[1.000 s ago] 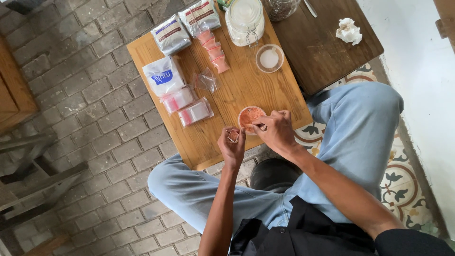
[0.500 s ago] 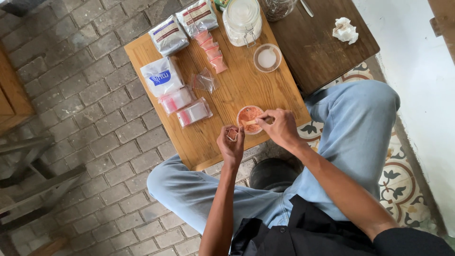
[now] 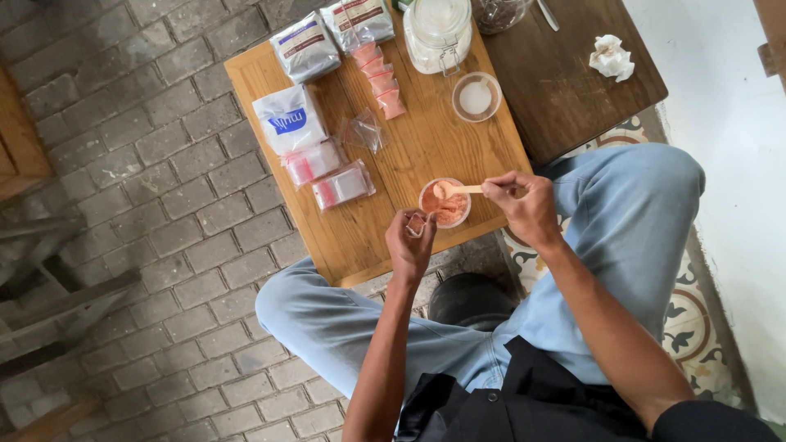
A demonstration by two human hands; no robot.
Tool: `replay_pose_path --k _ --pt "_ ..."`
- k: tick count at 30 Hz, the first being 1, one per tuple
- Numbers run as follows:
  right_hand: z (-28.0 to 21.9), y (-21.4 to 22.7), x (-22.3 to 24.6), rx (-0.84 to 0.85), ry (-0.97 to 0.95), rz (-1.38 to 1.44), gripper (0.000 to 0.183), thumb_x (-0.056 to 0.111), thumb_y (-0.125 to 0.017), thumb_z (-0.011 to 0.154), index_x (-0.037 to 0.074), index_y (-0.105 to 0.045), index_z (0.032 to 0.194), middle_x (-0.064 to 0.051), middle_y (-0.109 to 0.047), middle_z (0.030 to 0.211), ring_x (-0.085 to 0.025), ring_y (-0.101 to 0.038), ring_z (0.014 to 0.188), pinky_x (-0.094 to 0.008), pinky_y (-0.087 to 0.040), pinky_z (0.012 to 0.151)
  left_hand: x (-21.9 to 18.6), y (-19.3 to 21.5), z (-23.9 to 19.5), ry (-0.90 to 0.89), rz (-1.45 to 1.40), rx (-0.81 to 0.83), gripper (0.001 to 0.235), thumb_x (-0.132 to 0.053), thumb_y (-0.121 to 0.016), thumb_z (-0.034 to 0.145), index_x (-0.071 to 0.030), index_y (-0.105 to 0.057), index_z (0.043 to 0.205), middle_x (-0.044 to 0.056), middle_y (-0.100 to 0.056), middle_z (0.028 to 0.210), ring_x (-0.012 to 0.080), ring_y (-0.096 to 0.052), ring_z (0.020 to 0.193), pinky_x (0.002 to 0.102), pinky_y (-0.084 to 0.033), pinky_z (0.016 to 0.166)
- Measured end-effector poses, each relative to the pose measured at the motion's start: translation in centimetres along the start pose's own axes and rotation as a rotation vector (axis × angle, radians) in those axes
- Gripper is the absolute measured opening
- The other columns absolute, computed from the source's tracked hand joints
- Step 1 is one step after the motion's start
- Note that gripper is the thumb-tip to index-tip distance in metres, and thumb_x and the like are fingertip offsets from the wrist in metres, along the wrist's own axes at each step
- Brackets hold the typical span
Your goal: The person scoops a pink powder from a small container using a wooden spatula and transfers it into small plastic bags. They then fold the top of the bags to seal them and place the filled bags on the table.
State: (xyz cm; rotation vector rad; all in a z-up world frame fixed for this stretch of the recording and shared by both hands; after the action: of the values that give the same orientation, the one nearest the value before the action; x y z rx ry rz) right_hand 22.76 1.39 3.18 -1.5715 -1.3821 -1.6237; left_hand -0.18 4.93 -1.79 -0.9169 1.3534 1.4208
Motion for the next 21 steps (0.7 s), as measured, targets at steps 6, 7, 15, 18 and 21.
replay_pose_path --k 6,7,15,18,21 --pt "-1.0 0.3 1.3 0.044 0.091 0.029 0.015 0.016 -0.087 0.086 0.010 -0.082 0.098 -0.002 -0.072 0.074 -0.004 -0.059 0.074 -0.020 -0.049 0.074 -0.5 -0.1 0.1 0.001 0.007 0.007 0.016 -0.018 -0.081 0.087 -0.014 -0.066 0.085 0.010 -0.064 0.069 0.0259 -0.057 0.056 0.033 -0.045 0.054" --pt "-1.1 0.2 1.6 0.043 0.092 0.029 0.015 0.016 -0.087 0.086 0.010 -0.082 0.098 -0.002 -0.072 0.074 -0.004 -0.059 0.074 -0.020 -0.049 0.074 -0.4 -0.1 0.0 0.001 0.005 0.007 0.016 -0.018 -0.081 0.087 -0.014 -0.066 0.085 0.010 -0.064 0.069 0.0259 -0.057 0.056 0.033 -0.045 0.054" --pt "-1.5 -1.2 2.0 0.129 0.209 0.044 0.014 0.015 -0.088 0.085 0.010 -0.082 0.096 -0.006 -0.068 0.074 -0.007 -0.060 0.074 -0.024 -0.050 0.073 0.0 -0.4 -0.5 0.030 0.019 0.033 0.014 -0.016 -0.078 0.087 -0.010 -0.065 0.087 0.014 -0.057 0.065 0.0278 -0.055 0.056 0.034 -0.044 0.054" --pt "-1.5 -1.3 1.4 0.148 0.220 0.030 0.014 0.015 -0.089 0.084 0.009 -0.082 0.095 -0.006 -0.068 0.075 -0.007 -0.059 0.073 -0.025 -0.050 0.072 0.0 -0.5 -0.5 0.041 0.010 0.046 0.016 -0.015 -0.080 0.084 -0.009 -0.067 0.089 0.017 -0.058 0.066 0.0311 -0.055 0.056 0.036 -0.045 0.054" --pt "-1.5 -1.4 1.7 0.148 0.270 0.003 0.014 0.014 -0.089 0.084 0.009 -0.083 0.096 -0.007 -0.067 0.075 -0.010 -0.061 0.073 -0.026 -0.051 0.072 0.6 -0.7 -0.7 0.035 0.003 0.058 0.017 -0.016 -0.081 0.083 -0.009 -0.066 0.088 0.016 -0.057 0.066 0.0311 -0.054 0.055 0.036 -0.044 0.054"
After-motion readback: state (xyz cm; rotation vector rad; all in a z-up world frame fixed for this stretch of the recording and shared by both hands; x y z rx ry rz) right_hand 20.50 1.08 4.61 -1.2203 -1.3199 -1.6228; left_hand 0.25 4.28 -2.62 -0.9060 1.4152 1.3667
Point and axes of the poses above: each hand's wrist, its own z-axis towards the middle knuckle, its own y-axis out of the back of the hand, x = y × z, the point moved 5 cm from there along z, towards the middle knuckle
